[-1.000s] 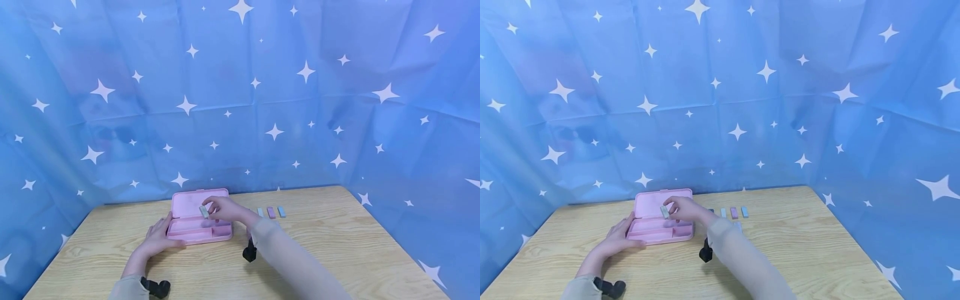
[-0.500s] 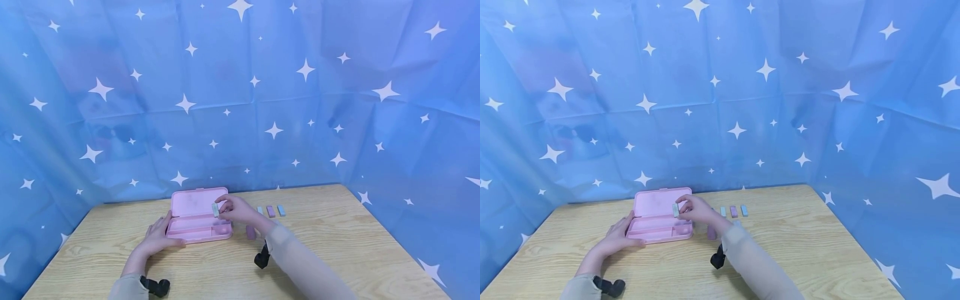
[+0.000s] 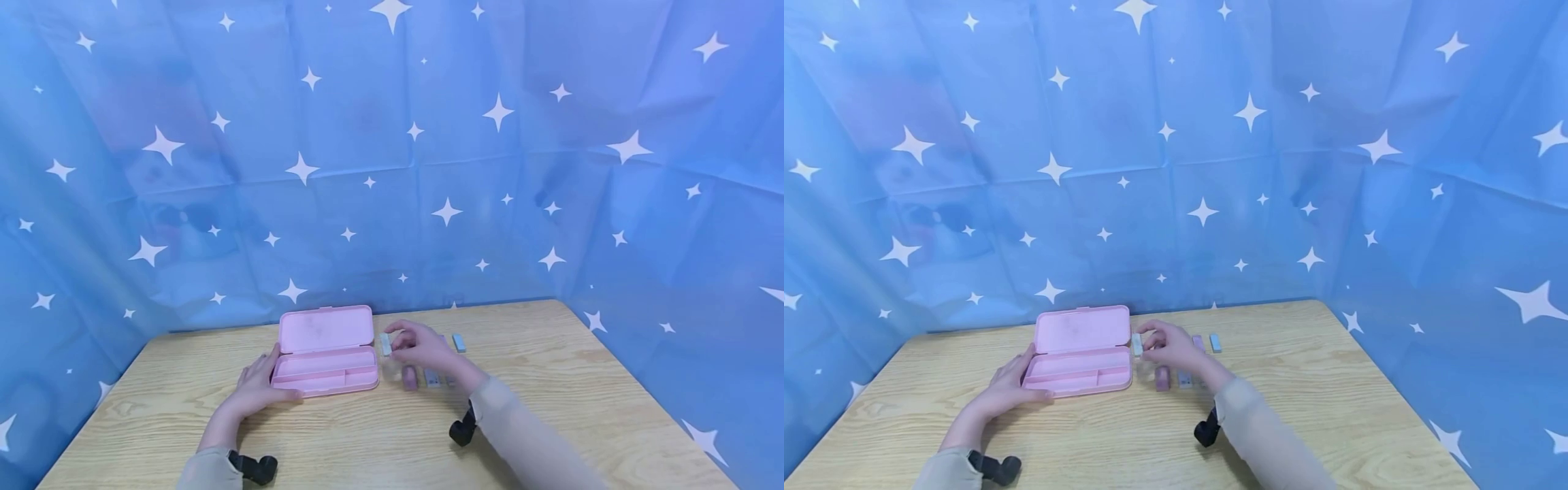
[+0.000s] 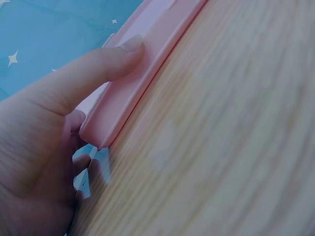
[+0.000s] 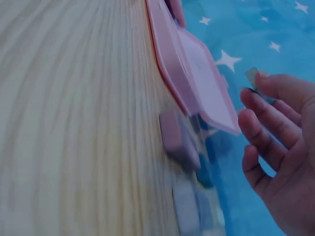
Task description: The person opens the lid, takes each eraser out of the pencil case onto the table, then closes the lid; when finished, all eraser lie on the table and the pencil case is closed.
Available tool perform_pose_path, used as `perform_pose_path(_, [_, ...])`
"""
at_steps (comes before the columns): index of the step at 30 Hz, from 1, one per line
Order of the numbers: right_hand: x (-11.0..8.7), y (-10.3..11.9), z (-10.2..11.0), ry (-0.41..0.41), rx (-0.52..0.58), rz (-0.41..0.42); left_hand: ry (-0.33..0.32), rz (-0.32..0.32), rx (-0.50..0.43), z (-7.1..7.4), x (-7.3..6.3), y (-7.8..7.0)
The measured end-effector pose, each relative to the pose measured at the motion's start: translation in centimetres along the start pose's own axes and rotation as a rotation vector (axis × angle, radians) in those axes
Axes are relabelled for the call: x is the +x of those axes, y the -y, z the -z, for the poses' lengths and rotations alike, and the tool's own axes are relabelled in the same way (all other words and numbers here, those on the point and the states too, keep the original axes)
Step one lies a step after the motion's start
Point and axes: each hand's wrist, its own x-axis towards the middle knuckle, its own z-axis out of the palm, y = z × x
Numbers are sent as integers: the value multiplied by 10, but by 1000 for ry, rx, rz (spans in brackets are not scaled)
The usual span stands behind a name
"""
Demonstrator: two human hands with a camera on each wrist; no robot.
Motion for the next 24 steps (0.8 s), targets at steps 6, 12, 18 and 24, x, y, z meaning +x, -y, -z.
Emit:
perform_pose_path(6, [-23,-11,18,-66,-74,-16,-13,-16,4,-1,0,-2])
perform_pose_path(12, [-43,-26,39,-99,-98,-15,12,6,6,0,0,-3])
perform_pose_path(18, [-64,-36,60,-102,-137,-28,15,10,4,1,-1,-4])
perform_pose_path(24, [-82,-42,77,-106,-169,-66,13,6,6,0,0,-2])
